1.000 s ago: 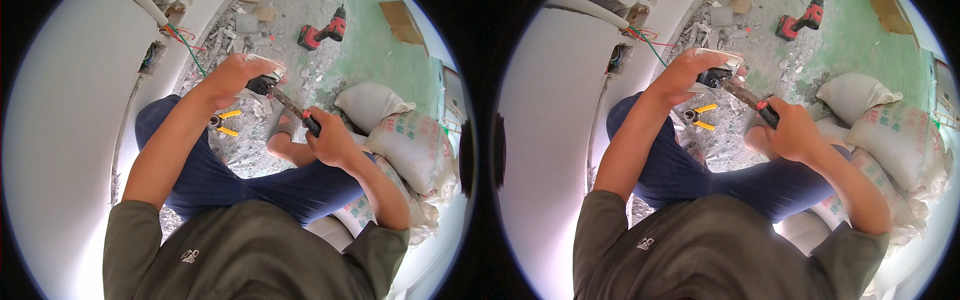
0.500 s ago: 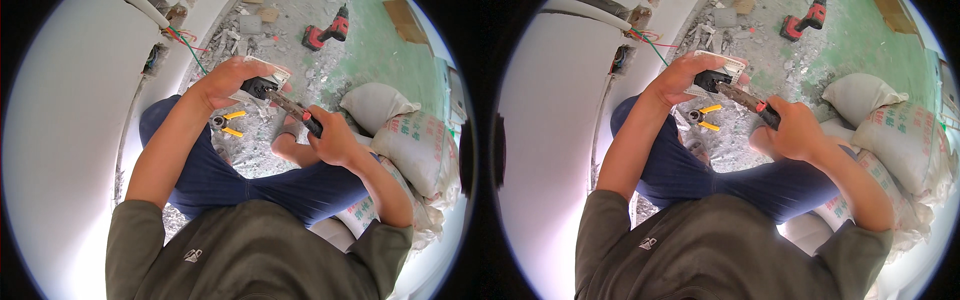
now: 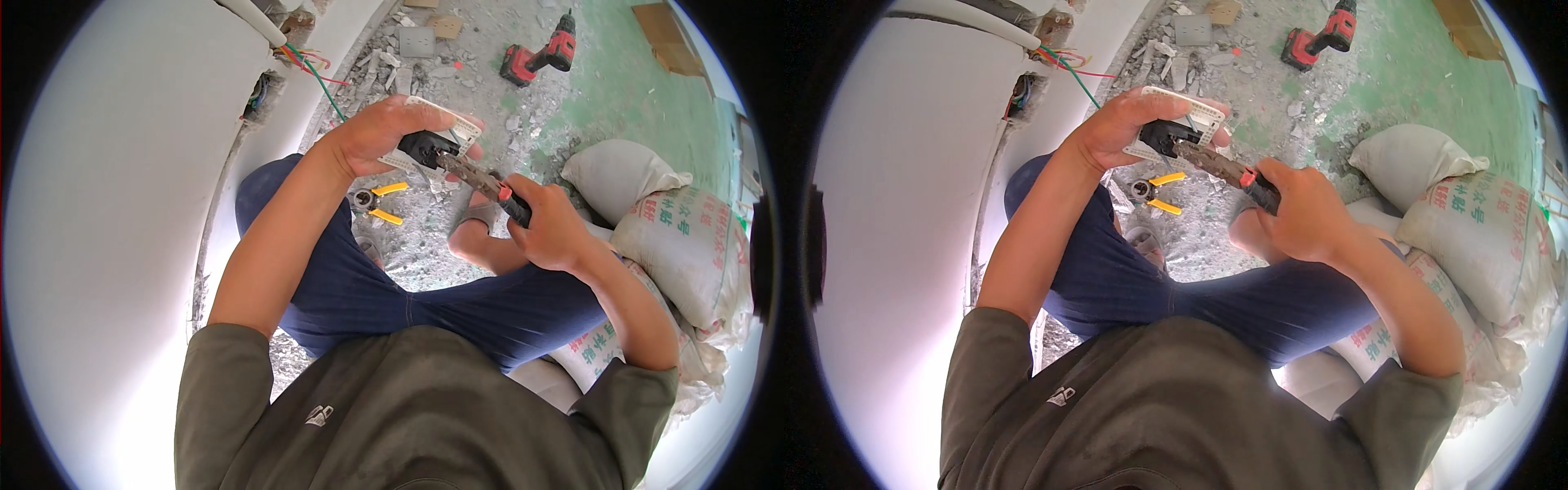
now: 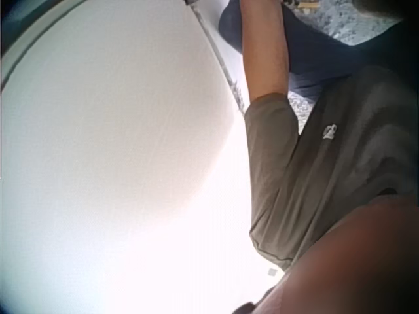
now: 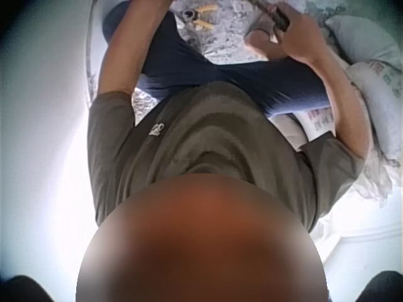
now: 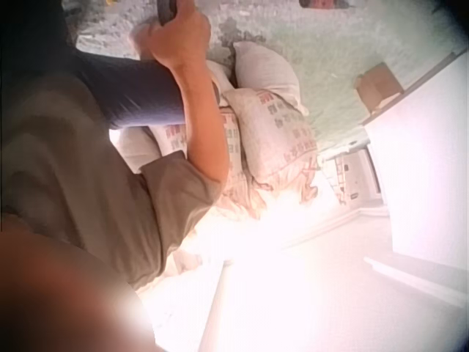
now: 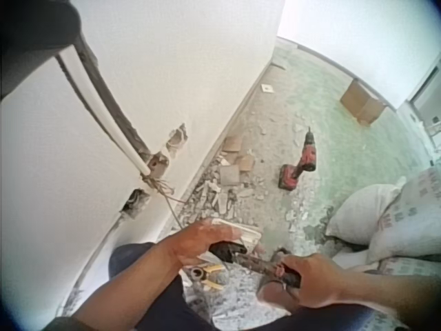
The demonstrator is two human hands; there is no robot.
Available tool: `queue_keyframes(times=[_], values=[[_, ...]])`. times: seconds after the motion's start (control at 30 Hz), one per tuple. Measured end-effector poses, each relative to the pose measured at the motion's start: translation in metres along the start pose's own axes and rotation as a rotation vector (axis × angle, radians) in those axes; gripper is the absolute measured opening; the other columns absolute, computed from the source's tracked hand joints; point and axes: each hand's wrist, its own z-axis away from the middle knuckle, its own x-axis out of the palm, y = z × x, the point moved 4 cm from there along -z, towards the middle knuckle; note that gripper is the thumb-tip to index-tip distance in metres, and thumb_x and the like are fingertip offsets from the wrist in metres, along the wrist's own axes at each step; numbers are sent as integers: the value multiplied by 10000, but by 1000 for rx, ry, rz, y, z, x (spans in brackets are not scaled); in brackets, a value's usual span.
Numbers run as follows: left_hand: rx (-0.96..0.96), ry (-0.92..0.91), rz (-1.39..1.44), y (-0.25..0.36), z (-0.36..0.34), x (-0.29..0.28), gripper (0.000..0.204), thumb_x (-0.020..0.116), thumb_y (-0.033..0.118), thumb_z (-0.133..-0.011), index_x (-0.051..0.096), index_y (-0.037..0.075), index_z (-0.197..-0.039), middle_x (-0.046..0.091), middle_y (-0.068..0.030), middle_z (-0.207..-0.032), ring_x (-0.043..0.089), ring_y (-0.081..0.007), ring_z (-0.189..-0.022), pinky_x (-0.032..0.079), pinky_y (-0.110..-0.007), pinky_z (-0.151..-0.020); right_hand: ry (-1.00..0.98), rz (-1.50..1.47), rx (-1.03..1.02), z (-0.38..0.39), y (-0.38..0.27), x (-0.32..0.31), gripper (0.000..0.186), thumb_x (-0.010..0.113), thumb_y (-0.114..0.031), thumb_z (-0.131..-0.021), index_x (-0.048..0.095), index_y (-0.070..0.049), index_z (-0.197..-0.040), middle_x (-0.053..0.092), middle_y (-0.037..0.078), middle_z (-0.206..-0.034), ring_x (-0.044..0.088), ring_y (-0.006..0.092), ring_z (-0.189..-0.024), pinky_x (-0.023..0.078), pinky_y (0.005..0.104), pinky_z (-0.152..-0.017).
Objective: Installing and wiring an electrical wall socket at a construction site.
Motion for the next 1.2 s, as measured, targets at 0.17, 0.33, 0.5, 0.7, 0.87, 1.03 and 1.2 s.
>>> queue_keyframes(times=[0.17,0.33,0.5,0.7,0.87,1.03,1.2], values=[[25,-34,17,-4,-3,-1,515,595,264,-919,546,-102,-1278,691,-201,-1074,701,-250,-810,570,-341,-764,17,4,-35,1,2,1,298,595,-15,-711,547,-32,-1005,537,236,-682,537,460,-666,435,452,-596],[-113,-125,196,-12,4,14,596,543,313,-930,483,-150,-1300,652,-260,-1135,679,-294,-996,537,-379,-892,-18,4,-282,0,-12,-12,254,577,-1,-712,553,-25,-964,543,212,-727,543,426,-666,445,410,-599],[-63,11,304,-4,6,5,517,549,303,-950,539,-124,-1241,648,-273,-1120,676,-382,-982,571,-469,-849,71,-178,-129,14,-13,-21,274,590,-34,-720,575,-37,-994,560,180,-752,561,399,-711,458,389,-664],[-10,3,261,2,0,9,585,506,361,-960,471,-91,-1330,625,-261,-1186,668,-374,-988,551,-480,-851,64,-74,-96,10,-8,-25,345,621,-28,-716,585,-55,-1058,610,196,-820,595,428,-790,463,430,-675],[34,37,256,5,1,3,555,505,333,-965,478,-89,-1324,631,-253,-1181,677,-361,-969,550,-459,-859,60,-148,-108,2,-5,-23,348,623,-15,-719,578,-43,-1063,606,211,-803,588,429,-756,456,427,-655],[91,32,184,9,0,2,551,520,330,-961,484,-83,-1325,643,-236,-1161,683,-333,-951,555,-424,-853,8,-156,-32,-1,-1,-22,275,585,-34,-787,568,-42,-1061,579,178,-777,545,327,-694,439,388,-641],[107,104,121,11,0,5,542,533,325,-957,497,-77,-1318,652,-209,-1155,686,-288,-940,554,-399,-858,0,-150,-77,-5,7,-17,210,561,-67,-862,561,-48,-1071,562,125,-759,506,189,-643,423,339,-621]])
